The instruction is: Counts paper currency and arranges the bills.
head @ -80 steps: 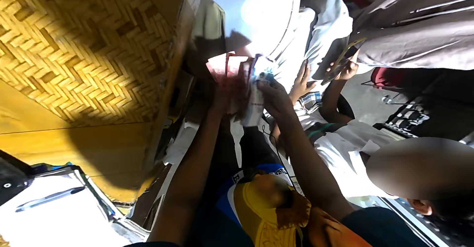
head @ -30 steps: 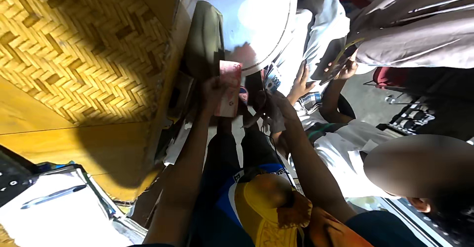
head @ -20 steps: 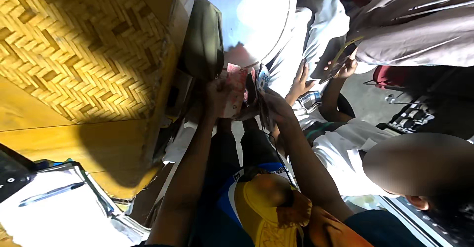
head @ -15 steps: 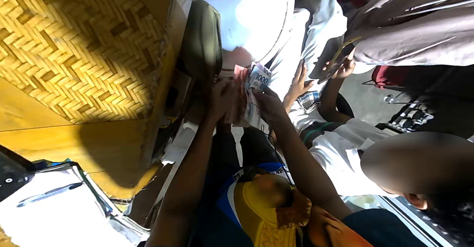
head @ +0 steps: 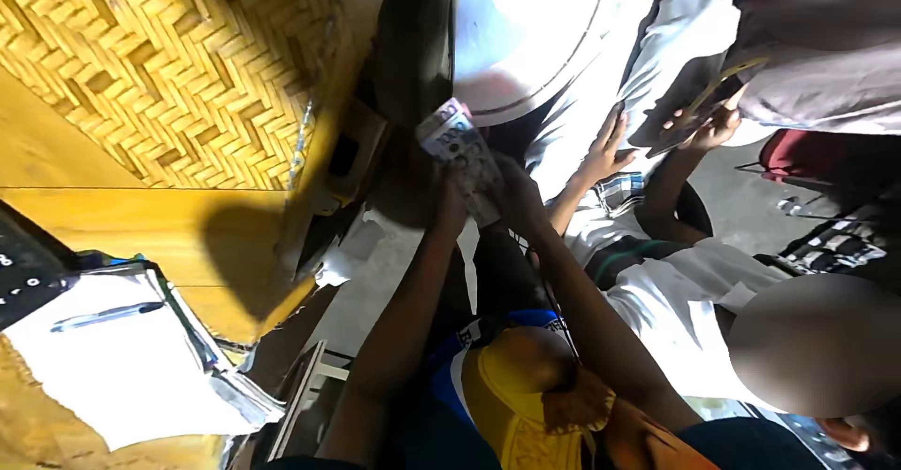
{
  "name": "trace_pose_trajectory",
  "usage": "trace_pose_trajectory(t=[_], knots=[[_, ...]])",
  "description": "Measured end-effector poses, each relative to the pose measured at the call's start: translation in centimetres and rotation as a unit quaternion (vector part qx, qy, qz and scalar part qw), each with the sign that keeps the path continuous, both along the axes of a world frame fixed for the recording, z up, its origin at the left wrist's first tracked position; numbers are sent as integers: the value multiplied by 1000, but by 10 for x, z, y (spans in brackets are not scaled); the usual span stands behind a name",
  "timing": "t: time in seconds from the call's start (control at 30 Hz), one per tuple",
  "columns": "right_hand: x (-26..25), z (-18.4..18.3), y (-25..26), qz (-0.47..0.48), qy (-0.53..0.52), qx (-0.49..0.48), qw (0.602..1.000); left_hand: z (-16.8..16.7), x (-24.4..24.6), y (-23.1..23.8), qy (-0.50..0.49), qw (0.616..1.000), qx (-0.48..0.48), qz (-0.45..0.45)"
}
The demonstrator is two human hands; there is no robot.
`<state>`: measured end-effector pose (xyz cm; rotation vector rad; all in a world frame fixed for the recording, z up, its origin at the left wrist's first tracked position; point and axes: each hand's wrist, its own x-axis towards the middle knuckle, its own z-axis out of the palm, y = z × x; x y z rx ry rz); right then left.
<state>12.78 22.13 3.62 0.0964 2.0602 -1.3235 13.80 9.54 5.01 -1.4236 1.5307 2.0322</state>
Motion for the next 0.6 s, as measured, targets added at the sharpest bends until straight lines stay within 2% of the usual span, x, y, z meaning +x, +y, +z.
trace_pose_trajectory(t=[0.1,0.2,0.27,0.33,0.4,0.43,0.47,0.53,0.6], knots=[[0,1,-1,5,-61,-113,992,-12,18,-28,113,986,107,60],[1,6,-17,-12,-169,-236,957,-23,34,-64,199,950,241,-9],[-3,4,-30,3,-178,-261,949,-18,17,-77,214,941,258,-33],[-10,-9,-39,32,-122,-234,964,-12,-7,-88,185,968,165,-46],[-25,-25,-48,10,-67,-128,990,-15,-40,-97,126,989,-51,-61],[-39,-31,-53,-20,-72,-77,994,-18,-58,-98,88,973,-186,-101],[-51,-42,-59,-62,-76,-42,994,-24,-73,-99,57,942,-286,-165],[-76,-72,-76,-124,-62,1,990,-41,-103,-94,9,880,-379,-287],[-101,-91,-95,-134,-41,26,990,-53,-126,-88,-52,820,-433,-370]])
